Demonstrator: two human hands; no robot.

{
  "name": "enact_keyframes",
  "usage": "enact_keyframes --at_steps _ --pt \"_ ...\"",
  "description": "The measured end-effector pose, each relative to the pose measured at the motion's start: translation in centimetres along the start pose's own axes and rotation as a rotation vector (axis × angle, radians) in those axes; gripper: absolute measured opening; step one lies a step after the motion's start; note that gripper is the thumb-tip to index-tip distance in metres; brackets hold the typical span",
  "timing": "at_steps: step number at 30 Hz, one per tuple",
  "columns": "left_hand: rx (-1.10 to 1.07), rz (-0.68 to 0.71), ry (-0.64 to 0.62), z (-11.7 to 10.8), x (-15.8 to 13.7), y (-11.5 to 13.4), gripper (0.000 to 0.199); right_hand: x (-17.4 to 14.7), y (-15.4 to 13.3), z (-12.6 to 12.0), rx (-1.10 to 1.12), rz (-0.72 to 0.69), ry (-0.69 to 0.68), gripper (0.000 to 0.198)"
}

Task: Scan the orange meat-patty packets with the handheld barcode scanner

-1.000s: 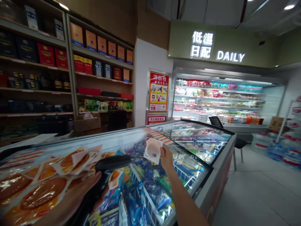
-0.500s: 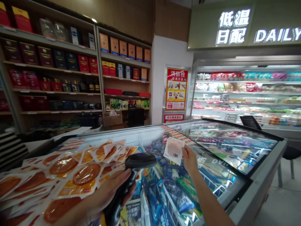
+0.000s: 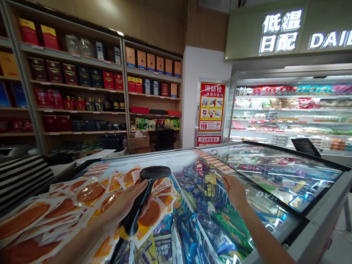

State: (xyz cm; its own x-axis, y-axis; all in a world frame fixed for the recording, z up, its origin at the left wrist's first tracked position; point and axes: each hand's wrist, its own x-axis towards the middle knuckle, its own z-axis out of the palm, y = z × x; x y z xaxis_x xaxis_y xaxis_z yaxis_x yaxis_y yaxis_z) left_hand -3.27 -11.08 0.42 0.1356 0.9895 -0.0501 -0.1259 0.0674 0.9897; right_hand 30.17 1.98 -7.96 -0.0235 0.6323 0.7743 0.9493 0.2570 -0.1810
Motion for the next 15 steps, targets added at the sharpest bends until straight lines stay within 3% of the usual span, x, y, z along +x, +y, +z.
enact_keyframes --at_steps 2,4,7,9,12,15 --pt "0.001 -0.002 0.032 -0.2 0.1 0.1 0.036 -1.0 0.4 0.4 -0.025 -0.05 -0.157 0.034" --pt "-0.003 -0.001 0.053 -0.4 0.0 0.1 0.036 -1.8 1.5 0.6 -0.081 -0.006 -0.25 0.032" --pt "0.0 -0.004 0.1 -0.9 -0.4 0.1 0.037 -2.2 3.6 0.4 -0.162 0.064 -0.292 0.029" --pt "0.017 -0.007 0.147 -1.4 -1.1 0.1 0.038 -1.9 4.1 0.5 -0.178 0.092 -0.25 0.026" --pt "0.046 0.018 0.21 -2.3 -2.2 0.1 0.035 -1.0 1.5 1.2 -0.08 0.093 -0.187 0.032" --pt "0.036 0.033 0.251 -2.9 -2.9 -0.4 0.034 0.3 -4.5 2.1 0.037 -0.008 -0.213 0.033"
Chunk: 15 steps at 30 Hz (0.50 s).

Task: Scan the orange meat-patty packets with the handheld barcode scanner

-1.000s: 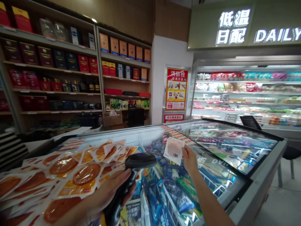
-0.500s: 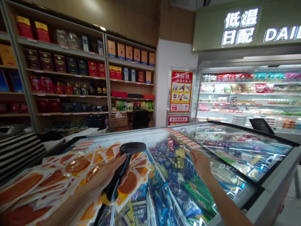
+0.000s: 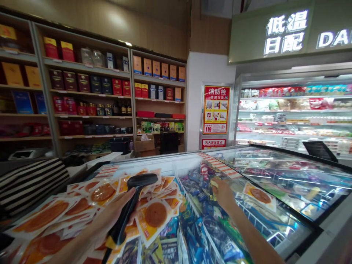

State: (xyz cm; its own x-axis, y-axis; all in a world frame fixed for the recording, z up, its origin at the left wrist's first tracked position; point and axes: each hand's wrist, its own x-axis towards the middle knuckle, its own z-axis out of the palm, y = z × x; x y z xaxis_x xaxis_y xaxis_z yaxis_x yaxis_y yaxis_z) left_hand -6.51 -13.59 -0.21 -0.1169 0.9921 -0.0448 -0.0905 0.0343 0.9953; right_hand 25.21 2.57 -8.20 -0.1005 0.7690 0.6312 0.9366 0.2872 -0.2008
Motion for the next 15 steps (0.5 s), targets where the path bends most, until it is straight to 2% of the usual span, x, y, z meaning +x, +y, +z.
enact_keyframes --at_steps 4,7,11,15 --pt "-0.004 -0.059 -0.021 -0.6 0.5 -1.4 0.042 1.7 -8.6 0.6 0.178 -0.204 -0.117 0.033" --pt "0.003 -0.069 -0.06 -0.6 1.0 -2.1 0.044 2.4 -12.7 1.1 0.184 -0.286 -0.15 0.033" --pt "-0.004 -0.079 -0.084 -0.3 1.2 -2.3 0.044 2.9 -15.3 1.9 0.097 -0.358 -0.22 0.036" --pt "-0.033 -0.071 -0.109 -0.2 1.1 -2.0 0.045 3.1 -16.3 2.0 0.056 -0.443 -0.215 0.027"
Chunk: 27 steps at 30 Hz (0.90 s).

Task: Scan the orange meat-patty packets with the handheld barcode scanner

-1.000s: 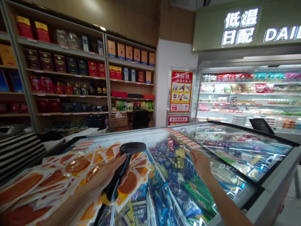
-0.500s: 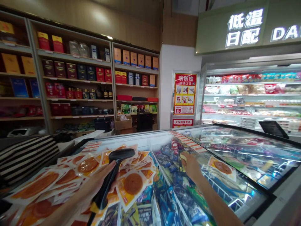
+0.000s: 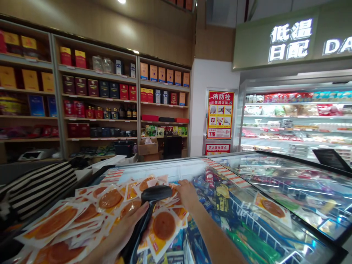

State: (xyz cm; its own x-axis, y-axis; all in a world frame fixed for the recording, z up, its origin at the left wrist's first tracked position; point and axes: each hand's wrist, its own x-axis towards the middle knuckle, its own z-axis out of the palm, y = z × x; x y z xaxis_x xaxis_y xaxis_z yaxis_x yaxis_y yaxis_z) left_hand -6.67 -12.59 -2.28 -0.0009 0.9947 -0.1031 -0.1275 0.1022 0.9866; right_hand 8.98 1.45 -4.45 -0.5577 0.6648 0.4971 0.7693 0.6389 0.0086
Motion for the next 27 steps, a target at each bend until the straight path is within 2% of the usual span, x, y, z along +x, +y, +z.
enact_keyframes --at_steps 4,7,10,14,17,20,24,27 --pt "-0.03 -0.022 -0.014 -0.1 -0.3 0.4 0.044 -0.7 0.8 -0.7 0.024 -0.085 0.086 0.023" --pt "-0.031 -0.038 -0.041 -0.1 -0.6 0.8 0.044 -2.2 2.8 -1.3 0.04 -0.064 0.197 0.023" --pt "-0.052 -0.036 -0.066 0.1 -1.0 1.0 0.044 -4.1 5.3 -1.5 0.074 0.064 0.318 0.025" --pt "-0.092 -0.038 -0.078 0.7 -1.2 0.9 0.041 -6.8 7.7 -1.0 0.188 0.407 0.374 0.025" --pt "-0.099 -0.05 -0.118 1.2 -1.3 0.6 0.041 -8.4 8.2 -0.2 0.396 0.599 0.433 0.028" --pt "-0.066 -0.066 -0.155 1.5 -1.4 0.2 0.042 -9.4 8.1 0.3 0.591 0.665 0.455 0.032" --pt "-0.053 -0.084 -0.146 1.8 -1.6 0.1 0.038 -10.0 8.0 0.7 0.805 0.72 0.38 0.036" --pt "-0.073 -0.095 -0.161 2.2 -1.9 0.0 0.035 -10.1 8.1 0.9 0.863 0.75 0.349 0.038"
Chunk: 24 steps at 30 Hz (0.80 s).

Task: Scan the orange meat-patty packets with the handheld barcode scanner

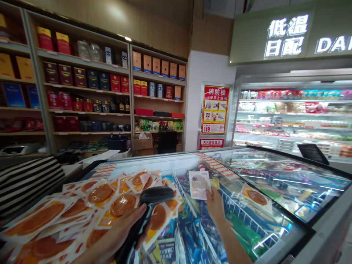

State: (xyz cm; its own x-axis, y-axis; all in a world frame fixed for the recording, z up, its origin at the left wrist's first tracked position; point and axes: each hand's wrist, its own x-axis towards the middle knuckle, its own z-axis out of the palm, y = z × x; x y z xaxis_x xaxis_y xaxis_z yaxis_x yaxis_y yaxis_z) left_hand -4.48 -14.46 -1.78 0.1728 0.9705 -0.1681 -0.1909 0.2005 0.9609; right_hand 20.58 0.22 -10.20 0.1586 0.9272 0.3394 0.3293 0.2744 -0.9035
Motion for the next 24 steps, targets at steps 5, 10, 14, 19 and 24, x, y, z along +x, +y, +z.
enact_keyframes --at_steps 5,10,14,19,24 --pt "-0.02 0.016 -0.042 0.5 0.0 -0.4 0.035 0.0 0.2 0.0 -0.014 -0.021 0.006 0.04" --pt "-0.035 0.013 -0.105 0.4 0.5 -0.6 0.034 0.0 0.3 -0.1 -0.086 -0.06 0.034 0.04" --pt "-0.035 0.03 -0.104 0.1 0.8 -0.9 0.034 -0.1 0.4 0.0 -0.063 -0.06 0.033 0.039" --pt "0.002 0.065 -0.005 0.0 1.6 -0.9 0.036 0.1 0.8 -0.1 -0.07 -0.056 0.059 0.043" --pt "-0.005 0.154 -0.028 1.7 4.2 -0.7 0.037 0.4 1.2 -0.3 -0.072 -0.028 0.058 0.045"
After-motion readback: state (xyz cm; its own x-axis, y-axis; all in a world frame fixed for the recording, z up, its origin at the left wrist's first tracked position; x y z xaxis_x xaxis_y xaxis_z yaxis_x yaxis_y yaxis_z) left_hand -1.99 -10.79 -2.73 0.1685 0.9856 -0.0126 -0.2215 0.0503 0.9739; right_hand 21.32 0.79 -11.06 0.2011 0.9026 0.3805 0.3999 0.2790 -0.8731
